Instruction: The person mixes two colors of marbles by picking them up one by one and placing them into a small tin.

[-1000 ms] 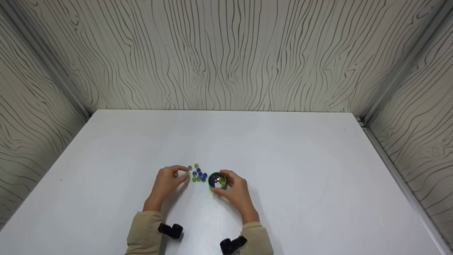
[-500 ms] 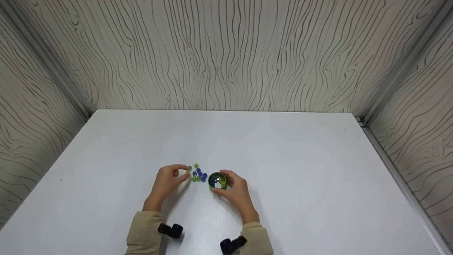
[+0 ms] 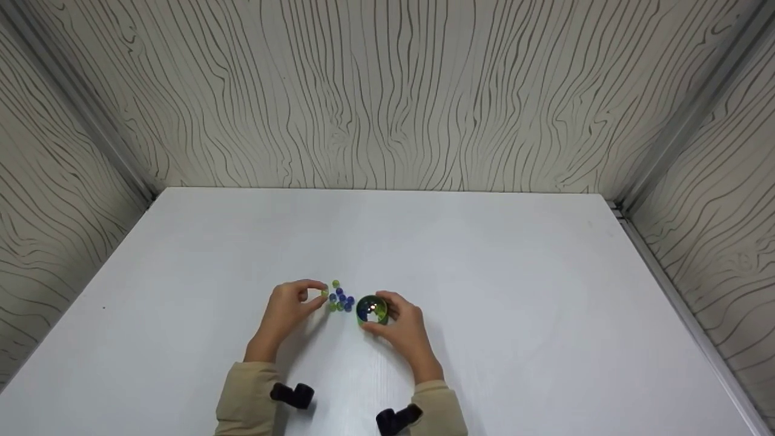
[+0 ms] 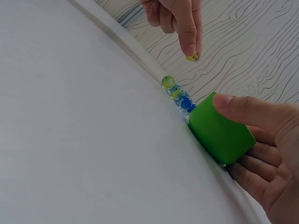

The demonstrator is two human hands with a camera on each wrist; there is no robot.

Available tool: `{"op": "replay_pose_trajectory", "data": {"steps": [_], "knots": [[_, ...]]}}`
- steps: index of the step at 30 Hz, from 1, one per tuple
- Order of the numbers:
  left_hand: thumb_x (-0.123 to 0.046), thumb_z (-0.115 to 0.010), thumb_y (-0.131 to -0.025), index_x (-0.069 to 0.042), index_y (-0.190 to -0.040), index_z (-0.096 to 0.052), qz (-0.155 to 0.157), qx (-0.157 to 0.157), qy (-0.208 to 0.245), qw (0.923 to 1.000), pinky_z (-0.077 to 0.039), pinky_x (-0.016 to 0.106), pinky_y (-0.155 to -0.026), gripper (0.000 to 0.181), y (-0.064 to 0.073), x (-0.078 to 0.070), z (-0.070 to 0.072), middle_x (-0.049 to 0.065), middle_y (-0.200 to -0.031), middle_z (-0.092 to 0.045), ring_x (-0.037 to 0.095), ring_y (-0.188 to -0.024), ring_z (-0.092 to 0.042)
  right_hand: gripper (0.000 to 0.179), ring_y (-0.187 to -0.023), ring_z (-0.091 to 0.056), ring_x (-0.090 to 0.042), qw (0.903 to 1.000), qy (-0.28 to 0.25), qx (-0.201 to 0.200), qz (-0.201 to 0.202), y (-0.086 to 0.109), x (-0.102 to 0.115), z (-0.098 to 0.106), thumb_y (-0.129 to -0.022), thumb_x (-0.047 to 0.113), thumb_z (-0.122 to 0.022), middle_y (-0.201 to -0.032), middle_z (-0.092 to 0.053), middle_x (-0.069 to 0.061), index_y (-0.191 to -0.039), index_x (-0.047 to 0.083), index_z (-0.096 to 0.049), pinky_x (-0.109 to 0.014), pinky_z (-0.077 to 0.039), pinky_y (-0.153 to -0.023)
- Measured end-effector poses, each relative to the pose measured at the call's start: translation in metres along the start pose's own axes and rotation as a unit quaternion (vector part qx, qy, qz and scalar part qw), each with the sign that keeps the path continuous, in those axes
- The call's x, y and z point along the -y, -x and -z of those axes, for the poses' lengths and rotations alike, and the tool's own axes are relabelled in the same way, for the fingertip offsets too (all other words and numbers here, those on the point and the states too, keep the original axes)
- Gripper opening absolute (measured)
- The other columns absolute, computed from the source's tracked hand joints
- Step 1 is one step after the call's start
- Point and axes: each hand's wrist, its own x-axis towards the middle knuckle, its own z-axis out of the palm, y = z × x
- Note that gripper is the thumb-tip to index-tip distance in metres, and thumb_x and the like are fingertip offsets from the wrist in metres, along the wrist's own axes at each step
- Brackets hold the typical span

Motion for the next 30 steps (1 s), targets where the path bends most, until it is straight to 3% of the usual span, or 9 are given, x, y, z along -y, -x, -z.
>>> {"op": "replay_pose_trajectory", "data": {"steps": [14, 25, 30], "knots": [[-0.016, -0.075, -0.081, -0.012, -0.099, -0.076, 0.0, -0.002, -0.005, 1.0, -0.036, 0.018, -0.059, 0.018, 0.002, -0.009, 0.001, 0.004, -0.079, -0.069, 0.008, -0.067, -0.046, 0.06, -0.127, -0.056, -0.032, 1.0, -0.005, 0.0, -0.004, 0.0, 0.001, 0.0, -0.071, 0.013, -0.083, -0.131, -0.061, -0.018, -0.126, 0.004, -0.059, -0.036, -0.046, -0.103], [-0.014, -0.074, -0.081, -0.013, -0.095, -0.076, -0.051, -0.011, -0.013, 0.9986, -0.041, 0.017, -0.061, 0.014, 0.003, -0.012, -0.001, 0.004, -0.081, -0.074, 0.008, -0.068, -0.052, 0.06, -0.127, -0.055, -0.036, 0.9998, -0.008, 0.006, 0.015, -0.001, -0.001, 0.0, -0.072, 0.012, -0.083, -0.131, -0.06, -0.021, -0.126, 0.0, -0.058, -0.035, -0.047, -0.103], [-0.014, -0.073, -0.082, -0.012, -0.094, -0.076, -0.045, 0.008, -0.002, 0.999, -0.042, 0.019, -0.062, 0.013, 0.004, -0.015, -0.002, 0.007, -0.085, -0.074, 0.012, -0.072, -0.057, 0.061, -0.127, -0.055, -0.037, 0.9998, -0.007, 0.006, 0.017, 0.0, -0.001, 0.0, -0.072, 0.013, -0.083, -0.131, -0.06, -0.022, -0.126, -0.001, -0.058, -0.035, -0.046, -0.103]]}}
